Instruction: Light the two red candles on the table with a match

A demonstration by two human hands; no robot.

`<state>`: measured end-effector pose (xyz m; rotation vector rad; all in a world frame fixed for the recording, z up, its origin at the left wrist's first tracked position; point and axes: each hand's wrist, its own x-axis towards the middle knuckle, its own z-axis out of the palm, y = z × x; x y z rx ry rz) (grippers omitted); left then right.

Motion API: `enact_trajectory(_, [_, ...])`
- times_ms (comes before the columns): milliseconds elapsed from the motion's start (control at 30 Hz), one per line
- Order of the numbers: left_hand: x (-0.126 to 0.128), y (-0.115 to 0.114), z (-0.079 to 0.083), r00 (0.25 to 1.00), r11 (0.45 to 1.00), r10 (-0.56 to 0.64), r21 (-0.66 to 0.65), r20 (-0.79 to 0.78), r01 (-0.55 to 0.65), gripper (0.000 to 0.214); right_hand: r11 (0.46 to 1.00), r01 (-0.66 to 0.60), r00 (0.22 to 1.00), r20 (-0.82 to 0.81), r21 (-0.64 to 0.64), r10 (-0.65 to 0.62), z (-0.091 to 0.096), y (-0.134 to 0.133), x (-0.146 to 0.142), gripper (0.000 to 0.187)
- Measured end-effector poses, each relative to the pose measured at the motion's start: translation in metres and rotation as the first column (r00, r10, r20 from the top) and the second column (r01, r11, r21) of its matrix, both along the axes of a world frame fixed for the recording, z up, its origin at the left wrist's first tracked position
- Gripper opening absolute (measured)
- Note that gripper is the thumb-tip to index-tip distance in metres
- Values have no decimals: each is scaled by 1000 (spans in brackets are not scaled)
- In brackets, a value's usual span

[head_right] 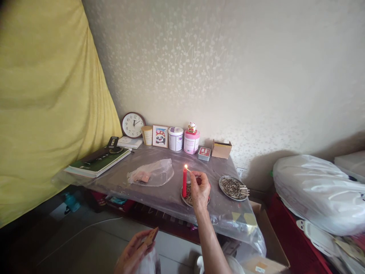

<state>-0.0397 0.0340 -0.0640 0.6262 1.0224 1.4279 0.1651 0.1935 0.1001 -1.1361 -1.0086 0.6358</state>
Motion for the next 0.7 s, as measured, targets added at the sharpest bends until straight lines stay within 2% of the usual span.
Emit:
enact_trajectory(367, [0,1,1,999,1000,-9,-10,31,10,49,1000,-14,1000,24,-17,14,-2,0,-1,44])
enact_trajectory(700, [-2,2,-7,999,1000,-24,18,28,23,45,1000,0,999,48,-24,1,-2,2,0,41])
